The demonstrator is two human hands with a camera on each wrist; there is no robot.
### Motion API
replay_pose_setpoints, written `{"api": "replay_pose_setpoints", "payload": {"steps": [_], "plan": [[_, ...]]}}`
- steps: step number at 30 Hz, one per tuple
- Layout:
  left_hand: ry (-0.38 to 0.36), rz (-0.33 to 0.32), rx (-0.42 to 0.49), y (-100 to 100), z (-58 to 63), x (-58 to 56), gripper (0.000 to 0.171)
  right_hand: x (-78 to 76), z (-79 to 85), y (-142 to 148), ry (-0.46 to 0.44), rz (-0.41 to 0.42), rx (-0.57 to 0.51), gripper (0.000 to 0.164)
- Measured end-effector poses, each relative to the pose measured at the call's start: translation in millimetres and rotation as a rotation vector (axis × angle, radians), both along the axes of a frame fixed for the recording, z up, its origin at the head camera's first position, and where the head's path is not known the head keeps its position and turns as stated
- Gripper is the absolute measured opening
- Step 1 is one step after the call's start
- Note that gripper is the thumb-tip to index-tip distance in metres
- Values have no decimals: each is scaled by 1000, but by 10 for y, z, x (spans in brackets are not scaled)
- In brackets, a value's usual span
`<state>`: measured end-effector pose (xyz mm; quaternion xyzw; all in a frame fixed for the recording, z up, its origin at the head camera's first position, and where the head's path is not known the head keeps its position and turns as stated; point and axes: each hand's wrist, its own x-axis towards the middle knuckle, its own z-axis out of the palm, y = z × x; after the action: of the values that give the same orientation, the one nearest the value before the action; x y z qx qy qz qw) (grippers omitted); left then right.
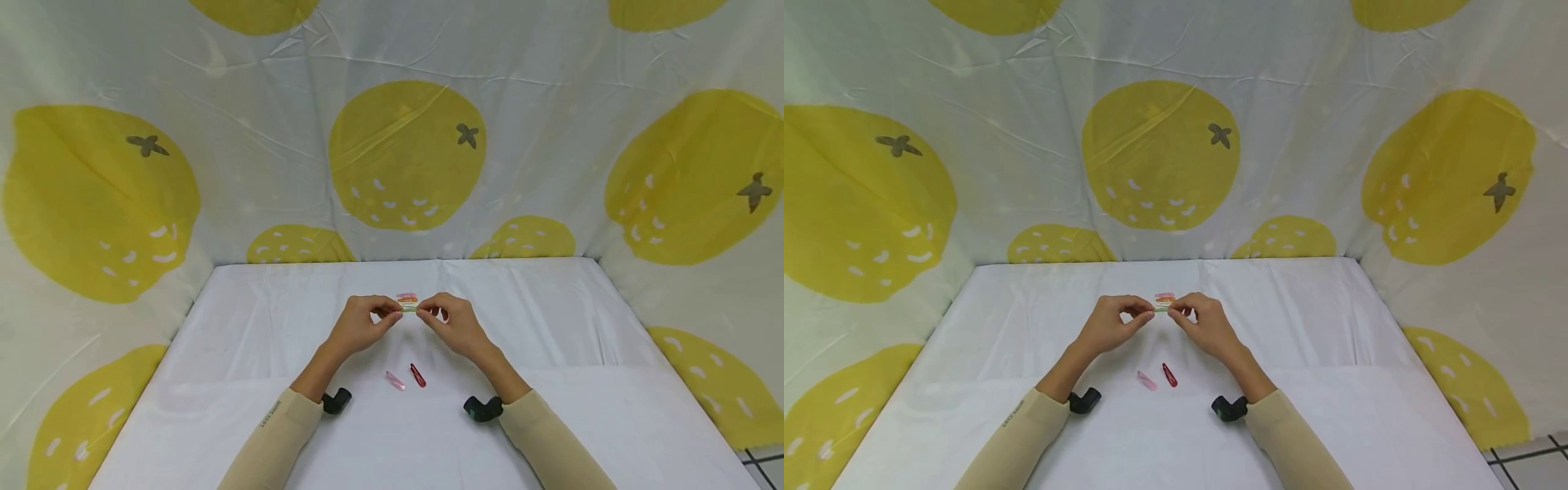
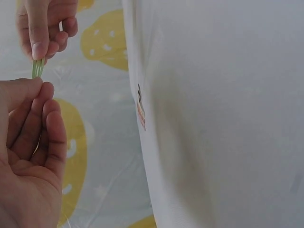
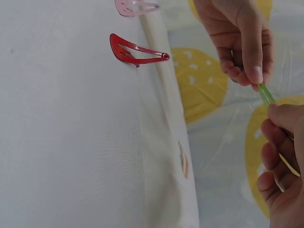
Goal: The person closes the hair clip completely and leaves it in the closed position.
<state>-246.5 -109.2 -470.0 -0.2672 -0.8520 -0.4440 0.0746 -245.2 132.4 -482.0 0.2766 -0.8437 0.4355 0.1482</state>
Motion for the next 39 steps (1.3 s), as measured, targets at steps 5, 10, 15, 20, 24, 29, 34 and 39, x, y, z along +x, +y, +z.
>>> {"api": "replay_pose_setpoints", "payload": {"steps": [5, 10, 15, 20, 24, 29, 34, 39], "plan": [[18, 1, 8, 1, -24, -12, 6, 5, -13, -17, 8, 14, -10, 6], [32, -3, 43, -6, -24, -20, 7, 3, -19, -29, 5, 29, -29, 6], [17, -22, 68, -10, -20, -20, 9, 8, -14, -29, -7, 44, -58, 5], [-10, -34, 87, -13, -23, -20, 7, 13, 12, -25, -40, 60, -81, 5], [-29, -50, 100, -18, -23, -25, 9, 18, 24, -19, -75, 64, -86, 5], [-64, -58, 105, -21, -6, -18, 11, 22, 29, -9, -114, 73, -93, 7], [-88, -71, 124, -25, 2, -13, 10, 23, 30, 2, -145, 87, -96, 8], [-94, -89, 129, -38, -7, -16, 8, 12, 30, 10, -153, 115, -92, 9]]}}
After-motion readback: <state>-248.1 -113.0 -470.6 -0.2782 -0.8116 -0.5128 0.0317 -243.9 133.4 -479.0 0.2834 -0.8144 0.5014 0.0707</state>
